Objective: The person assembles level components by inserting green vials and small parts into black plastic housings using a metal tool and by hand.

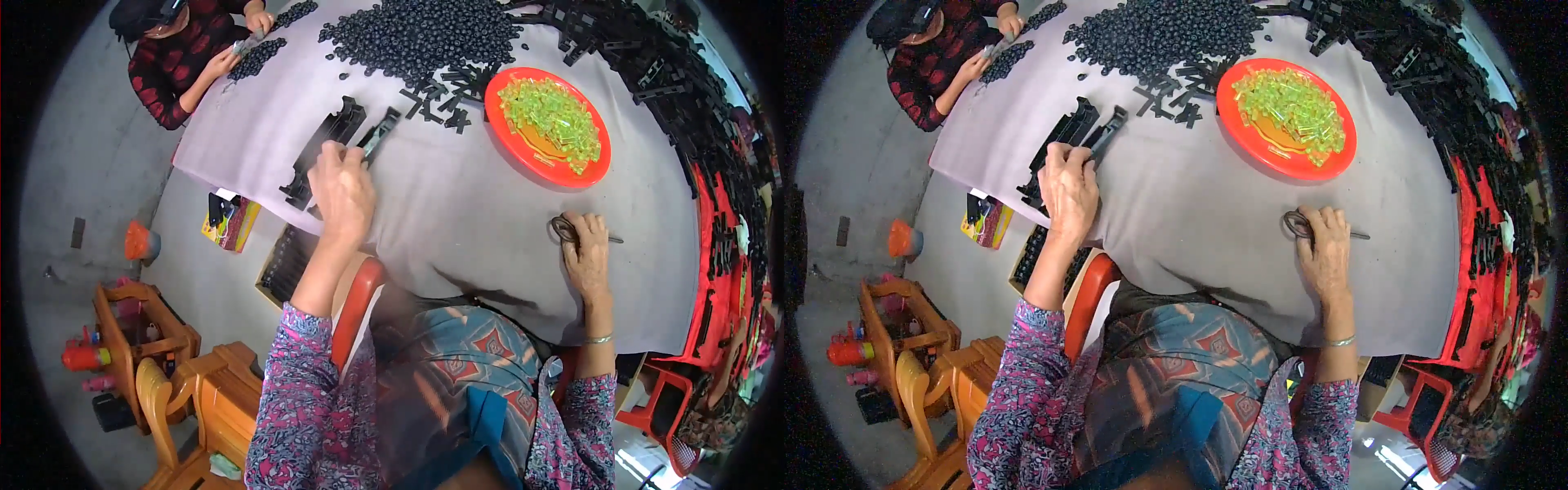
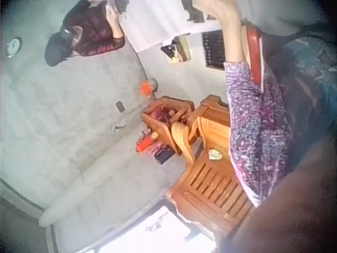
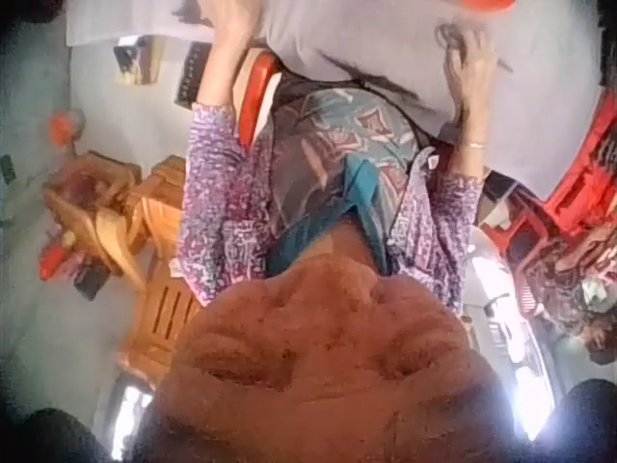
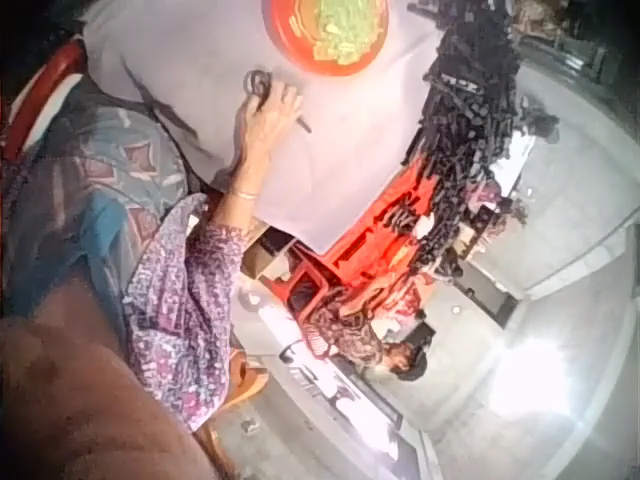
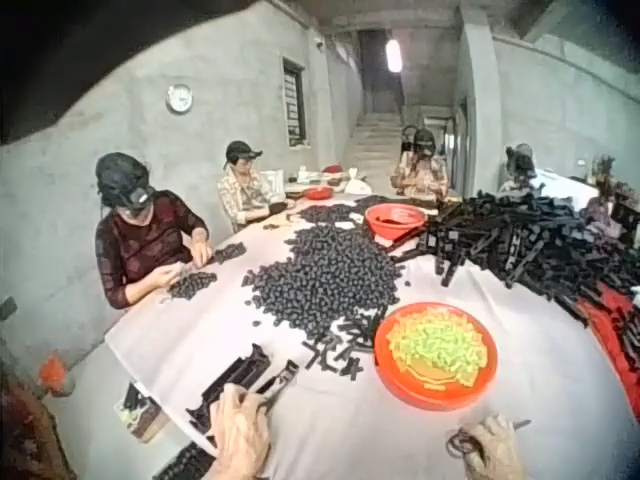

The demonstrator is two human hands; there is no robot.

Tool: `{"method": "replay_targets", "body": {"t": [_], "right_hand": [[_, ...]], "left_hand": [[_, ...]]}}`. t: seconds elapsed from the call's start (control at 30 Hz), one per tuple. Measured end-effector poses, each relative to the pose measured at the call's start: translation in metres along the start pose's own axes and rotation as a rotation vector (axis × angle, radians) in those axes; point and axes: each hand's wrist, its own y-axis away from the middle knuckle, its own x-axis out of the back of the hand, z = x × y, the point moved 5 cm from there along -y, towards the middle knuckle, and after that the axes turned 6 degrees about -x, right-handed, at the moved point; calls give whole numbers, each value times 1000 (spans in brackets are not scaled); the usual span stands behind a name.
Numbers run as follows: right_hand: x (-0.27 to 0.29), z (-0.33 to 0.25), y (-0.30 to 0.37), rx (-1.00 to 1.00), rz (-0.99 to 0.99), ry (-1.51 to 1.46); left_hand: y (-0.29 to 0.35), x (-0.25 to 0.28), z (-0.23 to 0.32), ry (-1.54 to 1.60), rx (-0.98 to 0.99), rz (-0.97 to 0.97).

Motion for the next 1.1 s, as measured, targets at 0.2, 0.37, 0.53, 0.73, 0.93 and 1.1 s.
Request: {"method": "replay_targets", "body": {"t": [0.2, 0.37, 0.53, 0.73, 0.93, 1.1], "right_hand": [[4, -1, 3, -21, 0, -86], [9, -4, 2, -42, 3, -129], [12, 3, 3, -119, 68, -216], [19, -89, 2, 214, 140, -413], [3, -207, 2, 596, -165, -679], [-26, -258, 5, 694, -214, -862]], "left_hand": [[-4, -8, -19, -91, 48, 13], [-7, -11, -18, -116, 107, -2], [-15, -2, 10, -16, -12, 80], [-25, -23, 93, 347, -242, -35], [-38, -82, 123, 625, -232, -43], [-42, -102, 97, 654, 6, 145]]}}
